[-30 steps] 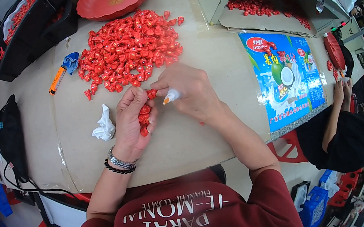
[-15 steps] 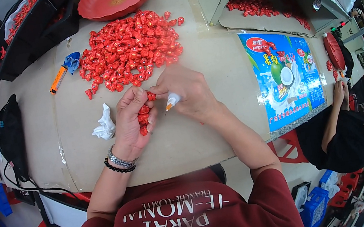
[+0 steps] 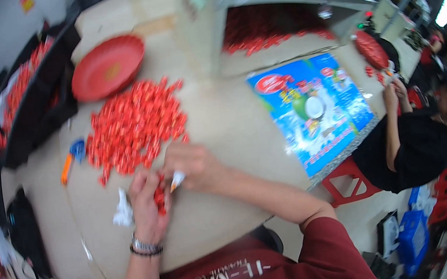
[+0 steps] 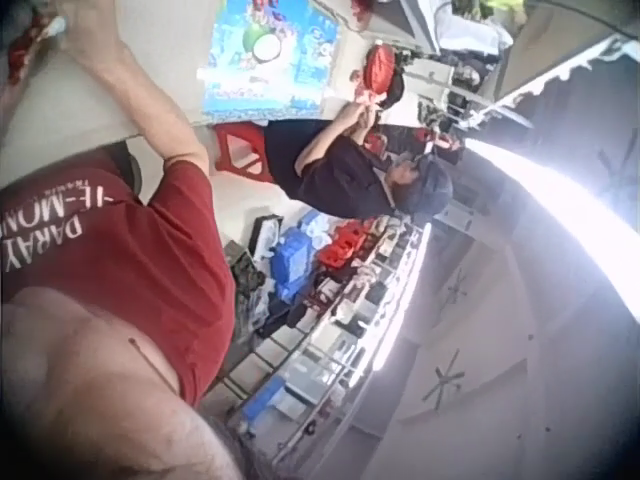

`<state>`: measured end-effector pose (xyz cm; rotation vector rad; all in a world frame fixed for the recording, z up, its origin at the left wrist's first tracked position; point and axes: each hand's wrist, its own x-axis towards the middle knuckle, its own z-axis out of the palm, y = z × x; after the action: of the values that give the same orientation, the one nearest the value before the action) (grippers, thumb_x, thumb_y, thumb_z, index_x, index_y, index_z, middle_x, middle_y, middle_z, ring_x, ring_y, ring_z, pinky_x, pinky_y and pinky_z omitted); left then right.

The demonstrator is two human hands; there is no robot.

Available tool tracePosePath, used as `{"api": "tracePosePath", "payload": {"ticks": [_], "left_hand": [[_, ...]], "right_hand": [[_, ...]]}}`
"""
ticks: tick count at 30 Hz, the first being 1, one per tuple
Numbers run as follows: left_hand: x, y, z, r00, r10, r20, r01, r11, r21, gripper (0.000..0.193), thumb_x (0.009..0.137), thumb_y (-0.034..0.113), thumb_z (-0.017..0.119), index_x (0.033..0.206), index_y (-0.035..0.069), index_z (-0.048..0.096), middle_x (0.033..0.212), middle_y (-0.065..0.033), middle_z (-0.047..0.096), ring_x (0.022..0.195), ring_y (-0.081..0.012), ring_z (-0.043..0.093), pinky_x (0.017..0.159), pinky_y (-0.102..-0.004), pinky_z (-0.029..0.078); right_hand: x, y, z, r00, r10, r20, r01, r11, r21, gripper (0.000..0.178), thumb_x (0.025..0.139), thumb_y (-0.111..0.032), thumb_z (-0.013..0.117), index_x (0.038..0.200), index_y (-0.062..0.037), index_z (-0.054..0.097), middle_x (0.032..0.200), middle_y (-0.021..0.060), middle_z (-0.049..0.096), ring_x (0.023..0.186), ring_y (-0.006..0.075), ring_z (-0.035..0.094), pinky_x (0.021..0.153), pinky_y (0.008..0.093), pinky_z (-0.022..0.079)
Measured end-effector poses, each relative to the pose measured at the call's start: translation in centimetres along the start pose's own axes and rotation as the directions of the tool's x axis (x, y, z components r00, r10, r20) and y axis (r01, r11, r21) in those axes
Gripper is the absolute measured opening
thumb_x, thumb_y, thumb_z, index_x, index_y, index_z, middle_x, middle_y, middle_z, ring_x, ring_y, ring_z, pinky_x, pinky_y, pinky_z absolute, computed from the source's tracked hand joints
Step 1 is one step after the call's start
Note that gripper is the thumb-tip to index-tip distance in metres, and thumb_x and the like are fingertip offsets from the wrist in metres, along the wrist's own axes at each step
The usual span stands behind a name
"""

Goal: The person assembles small plastic components by applying liquid glue to the pieces from a glue bottle and joining them together by hand.

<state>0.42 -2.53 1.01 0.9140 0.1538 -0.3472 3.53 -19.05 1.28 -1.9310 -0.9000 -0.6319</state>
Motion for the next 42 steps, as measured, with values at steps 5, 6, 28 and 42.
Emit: {"api": "tracePosePath", "payload": {"ticks": [5,6,28,42], "left_hand": [[-0.9,-0.1,0.0,0.998,0.07,0.005,-0.07,0.997,0.024,0.017,0.095,0.013,0.052,0.08,0.005,0.048,0.067,-0.0045,0.054,0.043,-0.0102,0.047,0.034,-0.0203,0.034],[-0.8,-0.3,0.1,0.998,0.067,-0.015,-0.067,0.998,0.001,0.017,0.095,0.013,0.052,0.08,0.005,0.048,0.066,-0.0046,0.053,0.042,-0.0105,0.047,0.033,-0.0204,0.035],[-0.1,-0.5,-0.1,0.995,0.089,0.044,-0.089,0.996,-0.004,0.018,0.093,0.015,0.056,0.08,0.008,0.046,0.067,-0.0063,0.054,0.042,-0.0117,0.048,0.032,-0.0206,0.034],[0.3,-1.4,-0.8,0.977,0.193,0.086,-0.197,0.98,0.037,0.011,0.09,0.016,0.056,0.09,0.01,0.047,0.071,-0.0033,0.051,0.044,-0.0096,0.047,0.031,-0.0188,0.033]], "right_hand": [[0.2,-1.3,0.2,0.999,-0.025,-0.034,0.027,0.999,0.046,0.019,0.064,0.007,0.068,0.077,-0.003,0.059,0.071,0.007,0.056,0.067,0.0244,0.058,0.057,0.0341,0.047],[0.1,-1.4,0.0,0.999,-0.026,-0.026,0.027,0.997,0.076,0.019,0.064,0.008,0.066,0.078,-0.0021,0.058,0.071,0.0074,0.055,0.067,0.0252,0.057,0.058,0.0348,0.046],[-0.1,-1.3,0.0,0.997,-0.006,-0.076,0.014,0.995,0.102,0.022,0.062,0.011,0.062,0.077,-0.0018,0.053,0.074,0.0088,0.053,0.072,0.0274,0.055,0.061,0.0368,0.045],[-0.6,-1.1,0.3,0.998,-0.022,-0.064,0.026,0.998,0.064,0.01,0.069,-0.004,0.058,0.07,-0.0002,0.049,0.076,0.0143,0.052,0.076,0.033,0.055,0.066,0.0418,0.046]]}}
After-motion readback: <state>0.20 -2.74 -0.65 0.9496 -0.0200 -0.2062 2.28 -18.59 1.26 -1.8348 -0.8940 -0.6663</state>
